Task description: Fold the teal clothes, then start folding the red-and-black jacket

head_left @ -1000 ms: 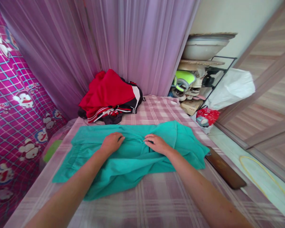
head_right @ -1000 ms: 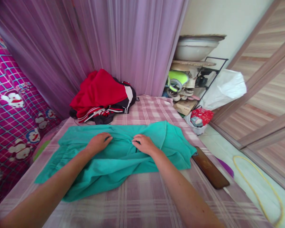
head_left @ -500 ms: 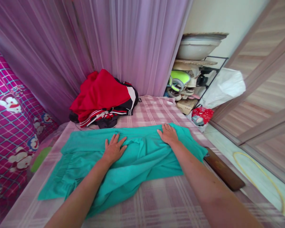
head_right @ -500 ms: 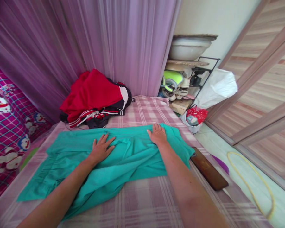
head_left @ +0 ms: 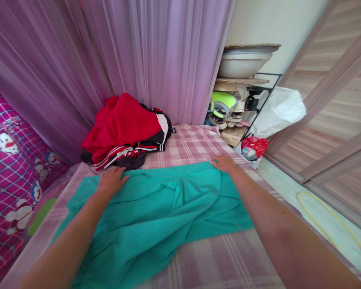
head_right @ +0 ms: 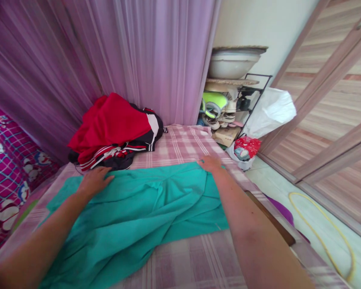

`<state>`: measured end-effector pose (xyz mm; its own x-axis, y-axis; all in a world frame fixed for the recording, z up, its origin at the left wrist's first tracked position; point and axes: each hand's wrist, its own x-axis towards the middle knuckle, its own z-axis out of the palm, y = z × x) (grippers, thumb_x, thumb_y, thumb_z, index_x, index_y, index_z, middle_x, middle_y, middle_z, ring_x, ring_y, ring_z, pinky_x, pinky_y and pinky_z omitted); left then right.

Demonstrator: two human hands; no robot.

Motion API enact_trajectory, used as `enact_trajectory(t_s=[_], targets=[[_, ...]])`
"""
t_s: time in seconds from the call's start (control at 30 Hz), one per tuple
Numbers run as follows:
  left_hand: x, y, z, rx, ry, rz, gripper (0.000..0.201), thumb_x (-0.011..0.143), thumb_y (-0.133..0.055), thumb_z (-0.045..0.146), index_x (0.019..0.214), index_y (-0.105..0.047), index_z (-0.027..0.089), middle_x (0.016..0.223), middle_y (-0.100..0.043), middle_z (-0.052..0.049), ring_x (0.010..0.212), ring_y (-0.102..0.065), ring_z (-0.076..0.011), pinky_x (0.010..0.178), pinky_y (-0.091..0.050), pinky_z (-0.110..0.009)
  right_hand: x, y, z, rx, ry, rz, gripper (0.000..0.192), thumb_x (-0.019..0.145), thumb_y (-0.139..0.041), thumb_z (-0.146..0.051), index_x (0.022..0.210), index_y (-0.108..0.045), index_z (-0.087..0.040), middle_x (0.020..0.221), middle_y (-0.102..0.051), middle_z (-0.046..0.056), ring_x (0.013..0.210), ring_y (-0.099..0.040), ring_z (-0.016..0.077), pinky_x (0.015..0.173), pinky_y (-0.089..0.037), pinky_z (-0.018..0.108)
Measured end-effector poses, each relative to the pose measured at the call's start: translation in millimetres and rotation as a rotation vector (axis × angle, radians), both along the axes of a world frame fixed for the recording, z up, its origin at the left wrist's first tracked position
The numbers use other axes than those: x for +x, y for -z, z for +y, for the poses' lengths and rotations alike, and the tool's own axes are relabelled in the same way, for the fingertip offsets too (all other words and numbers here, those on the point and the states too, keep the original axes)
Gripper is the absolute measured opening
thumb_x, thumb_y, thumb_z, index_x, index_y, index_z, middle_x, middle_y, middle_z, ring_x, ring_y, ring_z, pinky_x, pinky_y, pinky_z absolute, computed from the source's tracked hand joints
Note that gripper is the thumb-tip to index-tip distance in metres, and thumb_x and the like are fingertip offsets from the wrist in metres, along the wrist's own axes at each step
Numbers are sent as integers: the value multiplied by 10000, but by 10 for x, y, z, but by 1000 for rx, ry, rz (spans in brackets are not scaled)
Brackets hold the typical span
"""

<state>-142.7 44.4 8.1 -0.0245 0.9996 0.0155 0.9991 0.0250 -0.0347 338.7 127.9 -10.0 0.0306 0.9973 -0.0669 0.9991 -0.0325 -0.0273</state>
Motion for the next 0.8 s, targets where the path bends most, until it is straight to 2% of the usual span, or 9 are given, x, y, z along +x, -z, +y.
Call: enact_trajectory(t_s=[0.1,0.2,0.33,0.43,0.5,0.57,0.63,0.67,0.8], targets=[[-162,141,12,-40,-65,79,466,949,-410,455,1240,-634,167,1259,-678,-159,1187,-607,-334,991,-443,-451,-54,79,-8,43,21,6,398,1015,-420,-398,1244,-676,-196,1269,-691,128,1177,-623,274,956,-469,378],[-168,243,-35,47,-127,98,444,972,-372,439,1183,-650,165,1181,-699,-164,1143,-622,-333,975,-438,-447,-170,132,-64,150,106,-17,378,1010,-435,-372,1244,-664,-184,1235,-697,153,1149,-630,291,927,-471,394],[-25,257,-88,220,-134,13,384,931,-467,338,1236,-629,170,1300,-652,-173,1229,-565,-354,1052,-381,-538,-360,-4,-113,209,125,-29,408,972,-492,-273,1352,-591,-160,1309,-654,175,1212,-585,329,958,-446,448],[242,219,-161,317,73,-127,349,920,-494,297,1204,-658,179,1290,-659,-144,1200,-582,-312,1050,-416,-491,-666,-188,-254,274,-36,85,374,972,-469,-226,1303,-638,-183,1312,-659,143,1207,-588,283,977,-433,387],[482,214,-237,273,308,-243,301,948,-486,332,1129,-697,218,1170,-708,-94,1097,-630,-255,1007,-464,-420,-961,-263,-458,208,-249,239,320,998,-442,-273,1152,-715,-211,1173,-724,93,1094,-643,225,925,-454,316],[699,242,-314,206,448,-303,283,949,-524,370,1120,-709,243,1119,-722,-72,1065,-640,-243,985,-480,-413,-1256,-273,-717,90,-439,364,273,979,-510,-368,1074,-734,-244,1077,-748,40,984,-670,190,851,-474,276],[825,296,-366,166,464,-315,292,927,-579,373,1156,-703,241,1120,-723,-78,1060,-639,-256,966,-492,-428,-1468,-240,-952,35,-492,335,273,909,-623,-423,1079,-730,-238,1060,-743,45,983,-666,208,835,-480,283],[847,329,-379,157,455,-312,297,923,-590,354,1171,-700,236,1120,-722,-83,1055,-639,-259,957,-497,-431,-1526,-219,-1036,28,-497,293,268,895,-639,-370,1109,-725,-234,1087,-735,55,1022,-658,217,861,-476,289],[768,446,-373,170,520,-309,305,959,-498,228,1169,-720,242,1061,-722,-85,995,-639,-230,939,-514,-406,-1496,-185,-1111,-5,-522,159,359,883,-538,-145,1153,-740,-269,1158,-710,53,1089,-641,204,921,-458,290]])
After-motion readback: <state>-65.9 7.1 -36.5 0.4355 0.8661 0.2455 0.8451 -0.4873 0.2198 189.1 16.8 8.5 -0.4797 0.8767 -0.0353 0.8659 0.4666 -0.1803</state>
